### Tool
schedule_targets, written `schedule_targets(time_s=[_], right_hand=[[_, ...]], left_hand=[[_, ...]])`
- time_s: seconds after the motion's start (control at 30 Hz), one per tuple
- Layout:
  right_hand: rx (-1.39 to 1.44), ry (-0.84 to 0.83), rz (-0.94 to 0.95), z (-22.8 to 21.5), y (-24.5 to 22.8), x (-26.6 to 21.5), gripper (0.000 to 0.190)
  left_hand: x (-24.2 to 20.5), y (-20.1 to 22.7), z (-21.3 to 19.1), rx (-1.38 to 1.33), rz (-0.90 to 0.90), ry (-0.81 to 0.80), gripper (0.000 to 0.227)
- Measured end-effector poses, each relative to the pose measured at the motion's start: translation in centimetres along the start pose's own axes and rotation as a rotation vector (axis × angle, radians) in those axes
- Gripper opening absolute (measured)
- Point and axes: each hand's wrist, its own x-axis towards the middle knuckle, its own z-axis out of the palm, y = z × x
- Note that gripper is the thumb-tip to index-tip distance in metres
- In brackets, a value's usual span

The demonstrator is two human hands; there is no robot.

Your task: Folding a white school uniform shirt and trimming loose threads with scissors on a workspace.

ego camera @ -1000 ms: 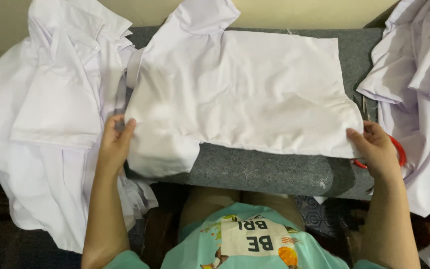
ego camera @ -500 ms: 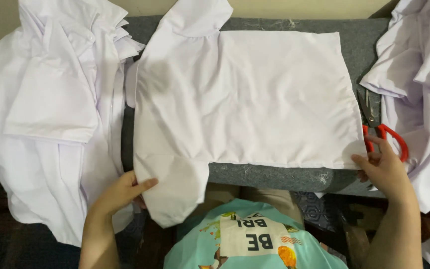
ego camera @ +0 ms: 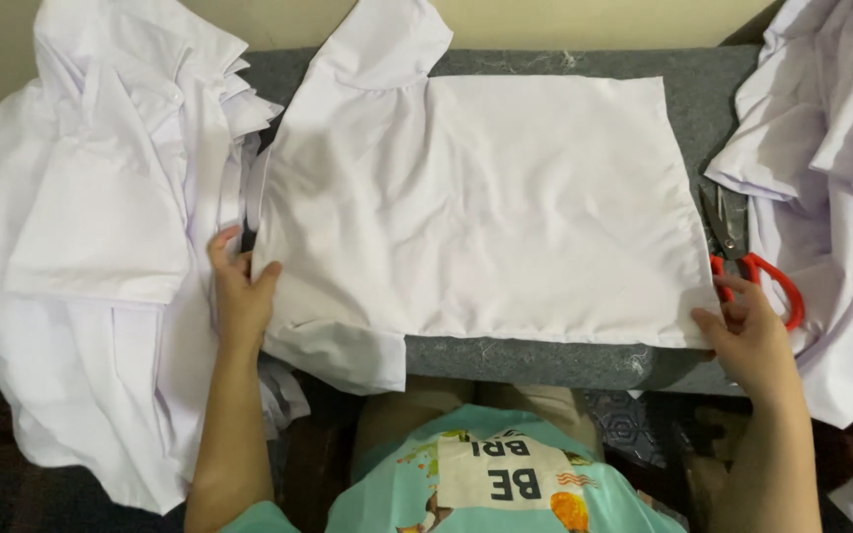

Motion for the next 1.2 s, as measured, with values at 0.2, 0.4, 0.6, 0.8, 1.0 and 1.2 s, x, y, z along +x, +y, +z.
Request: schedule_targets(time_s=[0.2,0.4,0.6,0.8,1.0,1.2], right_hand=[[-0.263,-0.161,0.191,-0.5,-1.7,0.0,0.051],[-0.526,0.21,-0.398,2.8,-2.5,2.7,0.039],[-0.74,-0.081,-0.423,7.7,-6.2,6.4,0.063],[-0.77,-0.165,-0.143,7.1,-3.5,9.1,0.086],[-0.722,0.027,-0.426,9.1,-6.2,12.0,0.09],[-0.656,-0.092,-0.49,12.7,-7.6,23.1,0.083]], left_hand=[[-0.9,4.3,-2.1,0.54,-0.124,-0.326,0.054],[1.8,4.2,0.4,0.618,-0.102,-0.196,0.04],[4.0,1.1,1.7,0.656,0.123,-0.014,0.03],[4.3,-1.5,0.6,0.909,0.141,0.031,0.035],[5.9,5.9,4.8,1.101,0.492,0.267,0.036],[18.1,0.2,14.4,0.964,0.692,0.013,0.035]])
